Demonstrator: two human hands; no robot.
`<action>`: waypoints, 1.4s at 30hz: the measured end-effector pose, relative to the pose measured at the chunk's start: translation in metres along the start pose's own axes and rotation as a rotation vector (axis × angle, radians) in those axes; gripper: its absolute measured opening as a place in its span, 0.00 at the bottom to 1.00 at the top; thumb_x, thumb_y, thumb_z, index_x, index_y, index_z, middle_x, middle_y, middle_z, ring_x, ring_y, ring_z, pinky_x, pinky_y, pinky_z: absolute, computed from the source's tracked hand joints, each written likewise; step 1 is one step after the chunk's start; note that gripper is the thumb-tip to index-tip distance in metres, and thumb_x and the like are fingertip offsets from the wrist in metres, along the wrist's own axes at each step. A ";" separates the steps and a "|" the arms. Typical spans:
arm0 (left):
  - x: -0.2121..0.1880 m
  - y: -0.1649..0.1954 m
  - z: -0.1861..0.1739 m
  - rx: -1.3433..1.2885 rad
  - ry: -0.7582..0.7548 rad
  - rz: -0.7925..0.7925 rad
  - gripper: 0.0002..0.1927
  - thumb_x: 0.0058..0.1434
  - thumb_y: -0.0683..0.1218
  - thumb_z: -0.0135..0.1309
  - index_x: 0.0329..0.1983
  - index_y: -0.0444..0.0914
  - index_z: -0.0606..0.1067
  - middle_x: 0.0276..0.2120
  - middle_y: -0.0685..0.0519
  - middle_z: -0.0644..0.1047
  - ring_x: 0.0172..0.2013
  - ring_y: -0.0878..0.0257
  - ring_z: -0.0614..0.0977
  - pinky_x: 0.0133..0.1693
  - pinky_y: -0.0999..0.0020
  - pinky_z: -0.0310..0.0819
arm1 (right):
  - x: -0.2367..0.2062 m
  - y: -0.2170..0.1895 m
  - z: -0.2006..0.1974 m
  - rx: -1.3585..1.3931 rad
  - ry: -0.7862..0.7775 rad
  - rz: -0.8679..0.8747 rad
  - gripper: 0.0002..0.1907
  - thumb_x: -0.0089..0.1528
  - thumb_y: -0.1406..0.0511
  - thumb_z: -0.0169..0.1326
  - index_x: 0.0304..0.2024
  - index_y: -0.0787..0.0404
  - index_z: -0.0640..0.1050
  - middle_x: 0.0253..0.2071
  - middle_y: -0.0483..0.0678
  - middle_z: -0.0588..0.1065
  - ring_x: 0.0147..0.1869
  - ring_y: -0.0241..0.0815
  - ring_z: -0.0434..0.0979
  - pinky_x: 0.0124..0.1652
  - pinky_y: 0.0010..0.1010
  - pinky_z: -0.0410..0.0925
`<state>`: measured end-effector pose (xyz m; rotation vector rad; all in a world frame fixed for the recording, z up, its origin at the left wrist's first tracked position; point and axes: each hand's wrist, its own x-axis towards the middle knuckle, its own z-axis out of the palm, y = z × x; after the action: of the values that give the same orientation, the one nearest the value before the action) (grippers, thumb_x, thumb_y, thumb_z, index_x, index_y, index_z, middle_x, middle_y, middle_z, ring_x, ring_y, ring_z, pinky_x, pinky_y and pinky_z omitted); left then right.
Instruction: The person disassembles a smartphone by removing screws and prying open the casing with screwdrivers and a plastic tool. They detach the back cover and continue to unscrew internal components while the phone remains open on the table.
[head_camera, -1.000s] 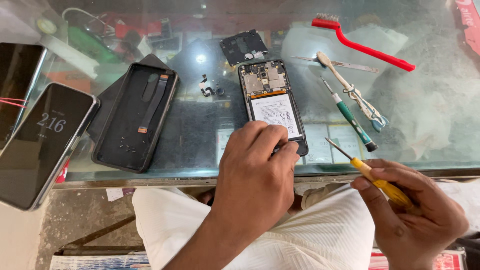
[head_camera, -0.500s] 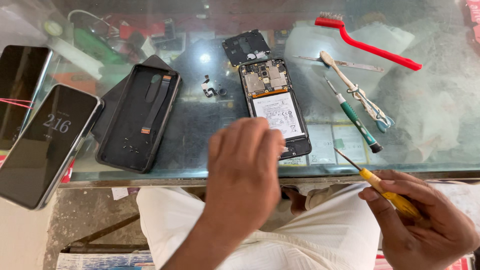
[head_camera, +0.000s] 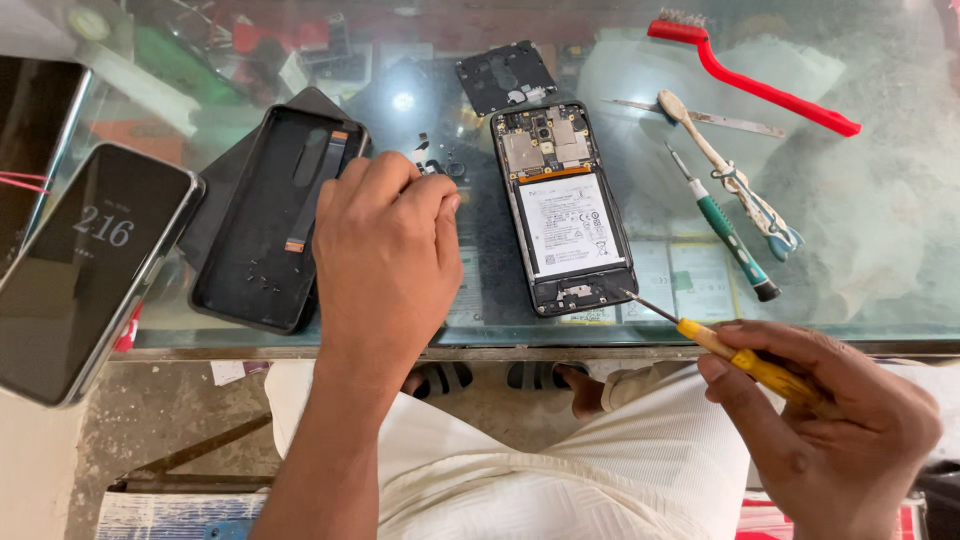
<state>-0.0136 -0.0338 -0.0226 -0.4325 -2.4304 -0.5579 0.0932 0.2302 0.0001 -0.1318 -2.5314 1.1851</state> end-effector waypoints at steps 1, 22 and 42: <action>0.000 0.000 0.000 -0.010 0.004 -0.004 0.02 0.62 0.40 0.62 0.37 0.37 0.81 0.34 0.53 0.73 0.40 0.55 0.75 0.43 0.56 0.66 | 0.003 -0.001 0.001 0.007 -0.012 0.013 0.11 0.58 0.74 0.65 0.43 0.72 0.81 0.36 0.53 0.81 0.37 0.36 0.83 0.40 0.22 0.76; -0.034 0.058 -0.009 -0.523 -0.111 0.012 0.07 0.59 0.39 0.64 0.39 0.33 0.81 0.42 0.52 0.78 0.46 0.56 0.80 0.43 0.63 0.78 | 0.034 -0.026 -0.011 -0.323 -0.197 0.004 0.11 0.57 0.69 0.66 0.42 0.66 0.84 0.34 0.52 0.83 0.35 0.37 0.85 0.37 0.27 0.76; -0.033 0.057 -0.006 -0.554 -0.079 0.006 0.06 0.58 0.38 0.66 0.36 0.34 0.80 0.41 0.52 0.78 0.45 0.57 0.80 0.43 0.64 0.78 | 0.120 -0.113 0.016 -1.418 -0.923 -0.272 0.17 0.66 0.50 0.51 0.27 0.46 0.81 0.17 0.39 0.76 0.25 0.38 0.79 0.32 0.31 0.72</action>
<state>0.0382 0.0067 -0.0224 -0.6942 -2.3198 -1.2387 -0.0180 0.1727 0.1088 0.5167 -3.4079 -1.0583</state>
